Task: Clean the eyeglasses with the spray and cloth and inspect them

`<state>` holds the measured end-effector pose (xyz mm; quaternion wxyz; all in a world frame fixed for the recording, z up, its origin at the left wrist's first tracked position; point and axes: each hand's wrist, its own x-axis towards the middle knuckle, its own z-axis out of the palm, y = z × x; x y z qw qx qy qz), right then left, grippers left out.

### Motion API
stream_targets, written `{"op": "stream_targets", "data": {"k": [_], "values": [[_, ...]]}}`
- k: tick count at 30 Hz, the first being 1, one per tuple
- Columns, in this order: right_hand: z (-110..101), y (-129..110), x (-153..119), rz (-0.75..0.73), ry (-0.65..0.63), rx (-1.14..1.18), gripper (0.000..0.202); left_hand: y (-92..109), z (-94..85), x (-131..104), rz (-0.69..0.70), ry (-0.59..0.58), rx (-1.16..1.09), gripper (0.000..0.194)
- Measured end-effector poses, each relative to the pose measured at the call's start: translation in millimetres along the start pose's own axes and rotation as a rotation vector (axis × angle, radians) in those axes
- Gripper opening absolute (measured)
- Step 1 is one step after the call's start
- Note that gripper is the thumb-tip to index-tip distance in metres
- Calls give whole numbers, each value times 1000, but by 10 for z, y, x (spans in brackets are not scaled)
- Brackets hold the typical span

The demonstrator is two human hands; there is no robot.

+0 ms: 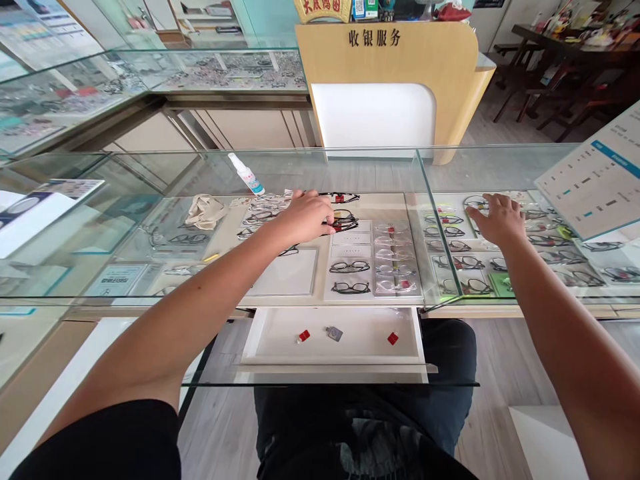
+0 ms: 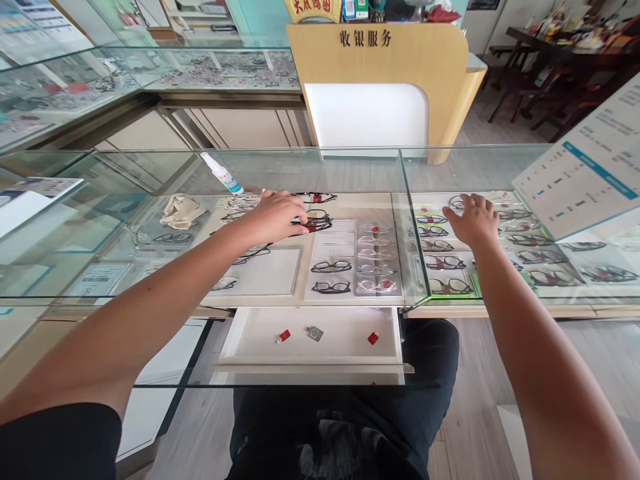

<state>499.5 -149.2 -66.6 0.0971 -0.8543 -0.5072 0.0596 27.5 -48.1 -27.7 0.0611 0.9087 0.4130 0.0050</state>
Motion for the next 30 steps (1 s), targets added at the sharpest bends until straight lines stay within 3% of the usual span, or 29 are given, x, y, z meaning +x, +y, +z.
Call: {"op": "stream_targets", "data": {"k": [8,14,17,20,23,25,30], "values": [[18,6,28,1,11,1,90,17,-8,-54,16,41,-39,29],[69,44,64,-22,53,14,89,176,-212,-270,91,26,-181,39],[55,29,42,-14,45,-4,88,496,-362,-553,162,-118,-363,41],[26,9,13,-10,29,-1,88,923,-411,-888,266,-422,-588,33],[3,4,-2,-4,18,9,89,1274,-290,-1145,386,-656,-704,17],[-6,6,-5,-4,12,14,89,1408,-148,-1235,424,-719,-691,11],[-23,2,-9,-7,2,10,91,1535,200,-1292,480,-594,-534,11]]}}
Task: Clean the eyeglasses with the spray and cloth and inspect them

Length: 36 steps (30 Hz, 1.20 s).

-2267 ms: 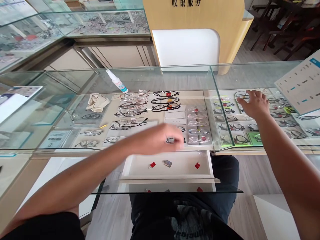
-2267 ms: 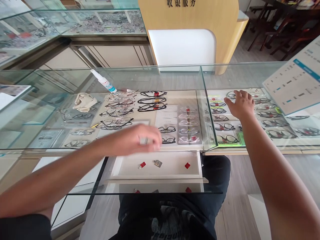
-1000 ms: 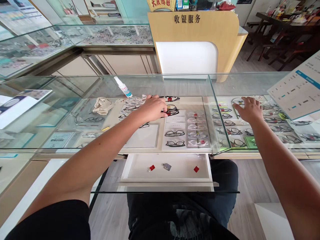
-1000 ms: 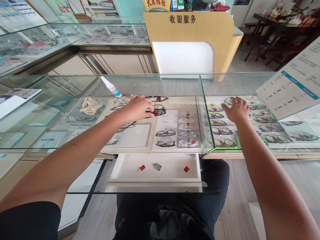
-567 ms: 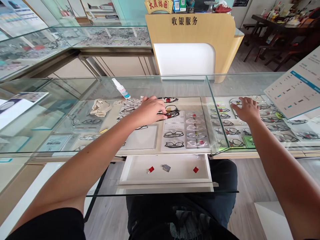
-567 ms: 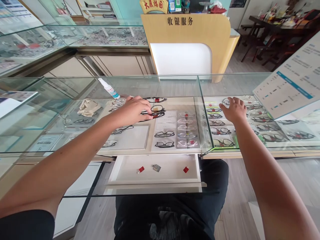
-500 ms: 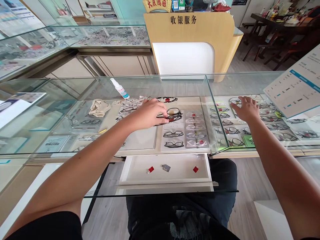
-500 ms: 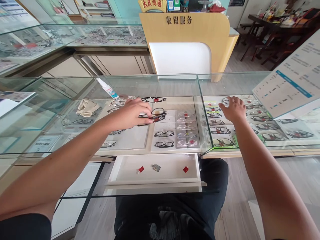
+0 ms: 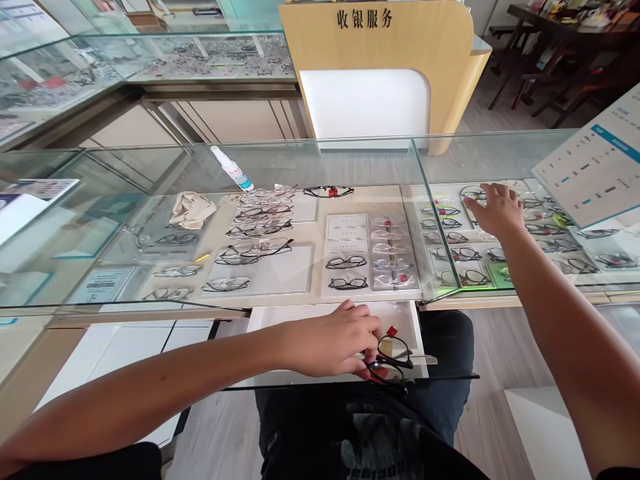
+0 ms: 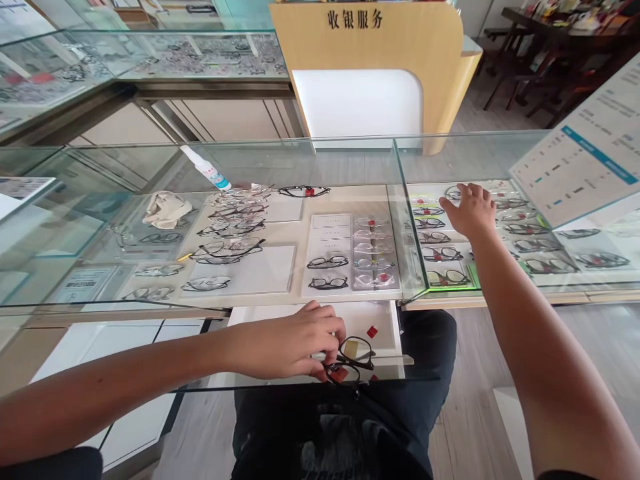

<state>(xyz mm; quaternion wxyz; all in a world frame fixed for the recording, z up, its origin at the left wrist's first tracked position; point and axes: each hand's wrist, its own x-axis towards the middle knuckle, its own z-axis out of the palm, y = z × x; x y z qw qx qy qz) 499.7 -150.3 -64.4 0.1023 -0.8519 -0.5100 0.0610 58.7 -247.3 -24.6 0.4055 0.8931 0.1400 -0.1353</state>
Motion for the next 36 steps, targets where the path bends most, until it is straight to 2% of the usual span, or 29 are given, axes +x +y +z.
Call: {"op": "stream_targets", "data": {"k": [3,7,12,14,17,20,23,26,31,36], "values": [[-7,-9,-1,5,-4,-4,91,-36,145,84,-13,27,52,11],[-1,-9,5,6,1,-9,89,-132,301,167,-96,15,-96,21],[24,13,20,-2,7,7,86,-499,493,287,-177,3,-302,29],[32,18,24,-7,14,15,85,-708,563,353,-198,75,-261,31],[37,16,28,-6,21,22,82,-1062,596,437,-245,274,-102,27],[40,15,30,-12,28,29,79,-1433,501,482,-350,485,92,17],[48,26,36,-20,34,38,77,-1769,303,507,-474,682,287,16],[57,38,47,-13,23,38,81,-2039,88,553,-536,790,405,19],[74,37,66,-8,36,4,86,-2345,-95,726,-525,839,478,24],[84,45,72,-22,47,1,86,-2450,-205,953,-468,793,501,27]]}}
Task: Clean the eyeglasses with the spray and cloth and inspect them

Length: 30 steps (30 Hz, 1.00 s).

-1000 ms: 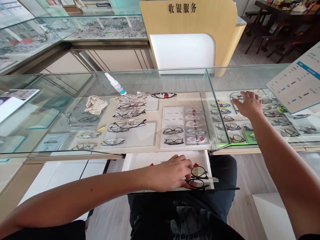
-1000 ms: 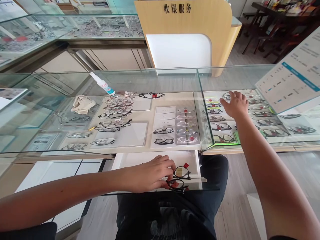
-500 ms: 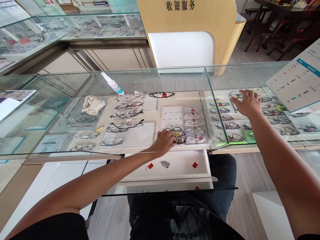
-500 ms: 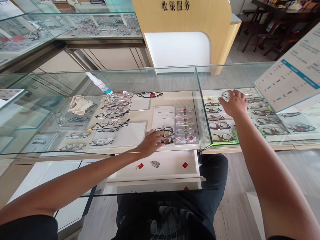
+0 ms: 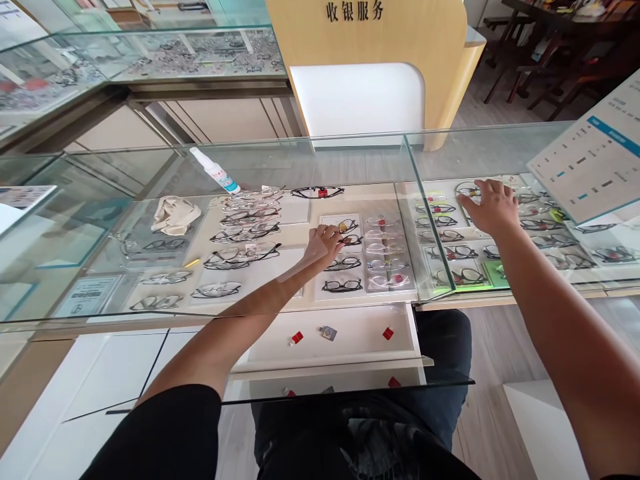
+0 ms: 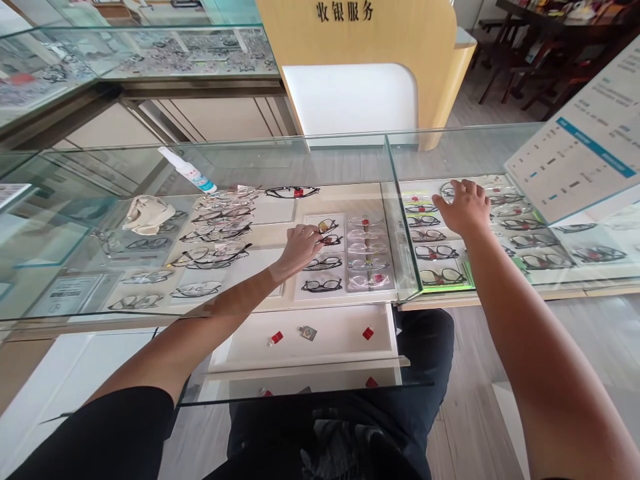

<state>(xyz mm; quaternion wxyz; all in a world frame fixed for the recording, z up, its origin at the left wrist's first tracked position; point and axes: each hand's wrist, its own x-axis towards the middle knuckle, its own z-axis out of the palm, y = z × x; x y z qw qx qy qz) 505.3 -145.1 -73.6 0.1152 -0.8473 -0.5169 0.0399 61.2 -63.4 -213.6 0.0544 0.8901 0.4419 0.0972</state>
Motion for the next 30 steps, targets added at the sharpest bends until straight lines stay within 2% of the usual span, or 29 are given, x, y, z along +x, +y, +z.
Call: {"op": "stream_targets", "data": {"k": [5,8,11,15,20,24,30], "values": [[22,15,-6,3,18,11,88,124,-140,386,-63,18,16,33],[25,12,-16,13,22,17,91,218,-254,626,-31,25,51,33],[9,-1,-30,18,5,7,91,325,-327,747,-25,28,106,30],[-8,-13,-43,17,4,-5,89,408,-403,606,-57,-4,157,27],[15,-10,-45,19,6,-24,87,286,-431,312,-68,-74,125,25],[22,0,-49,11,27,-32,81,143,-296,245,-47,-127,125,22],[-32,-17,-69,30,14,17,78,54,-64,182,22,-157,112,21]]}}
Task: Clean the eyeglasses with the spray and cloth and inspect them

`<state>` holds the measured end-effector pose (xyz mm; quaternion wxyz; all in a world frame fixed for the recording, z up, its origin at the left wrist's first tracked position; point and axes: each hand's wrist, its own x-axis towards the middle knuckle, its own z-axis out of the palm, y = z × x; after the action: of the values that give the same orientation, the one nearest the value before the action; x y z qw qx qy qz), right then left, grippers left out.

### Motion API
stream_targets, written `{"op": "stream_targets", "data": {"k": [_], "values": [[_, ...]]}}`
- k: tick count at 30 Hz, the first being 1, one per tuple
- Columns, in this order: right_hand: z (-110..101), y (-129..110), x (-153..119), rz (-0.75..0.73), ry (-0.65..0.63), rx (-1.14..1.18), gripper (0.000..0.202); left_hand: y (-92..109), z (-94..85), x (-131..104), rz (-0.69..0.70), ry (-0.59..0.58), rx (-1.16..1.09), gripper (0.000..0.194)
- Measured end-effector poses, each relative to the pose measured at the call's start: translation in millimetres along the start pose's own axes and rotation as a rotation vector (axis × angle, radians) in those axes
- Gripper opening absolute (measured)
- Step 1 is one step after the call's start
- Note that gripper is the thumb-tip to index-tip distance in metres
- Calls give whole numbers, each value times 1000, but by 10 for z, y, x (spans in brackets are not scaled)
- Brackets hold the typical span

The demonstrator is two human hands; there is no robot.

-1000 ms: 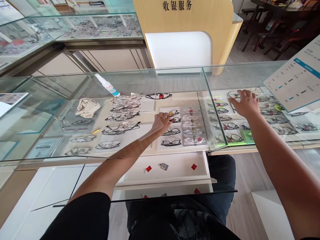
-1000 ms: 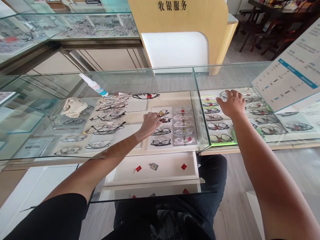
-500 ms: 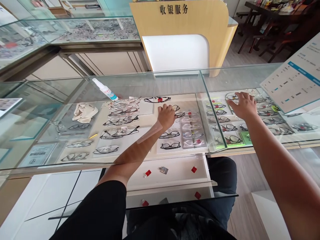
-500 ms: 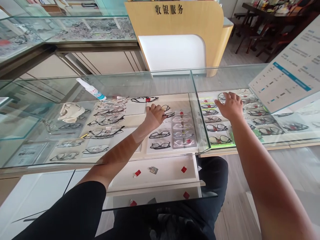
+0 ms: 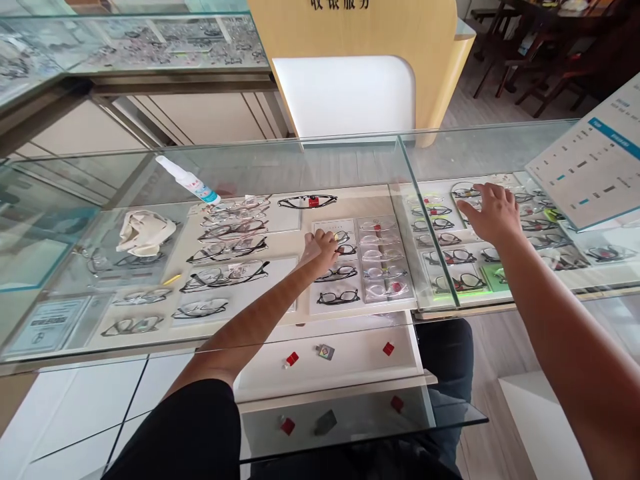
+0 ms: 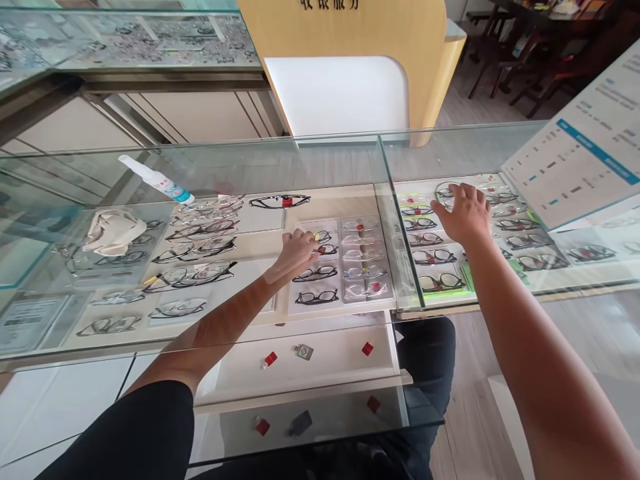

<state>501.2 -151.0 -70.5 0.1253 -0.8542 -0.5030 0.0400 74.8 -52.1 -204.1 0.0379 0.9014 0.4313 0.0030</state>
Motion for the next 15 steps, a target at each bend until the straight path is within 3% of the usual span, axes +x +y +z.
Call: {"op": "stream_targets", "data": {"k": [9,15], "values": [[-25,-10,-25,12,-5,-14,79,-16,194,-18,4,-1,-34,22],[-46,-32,-23,15,-23,-34,81,11,200,17,-81,-18,-94,17]]}}
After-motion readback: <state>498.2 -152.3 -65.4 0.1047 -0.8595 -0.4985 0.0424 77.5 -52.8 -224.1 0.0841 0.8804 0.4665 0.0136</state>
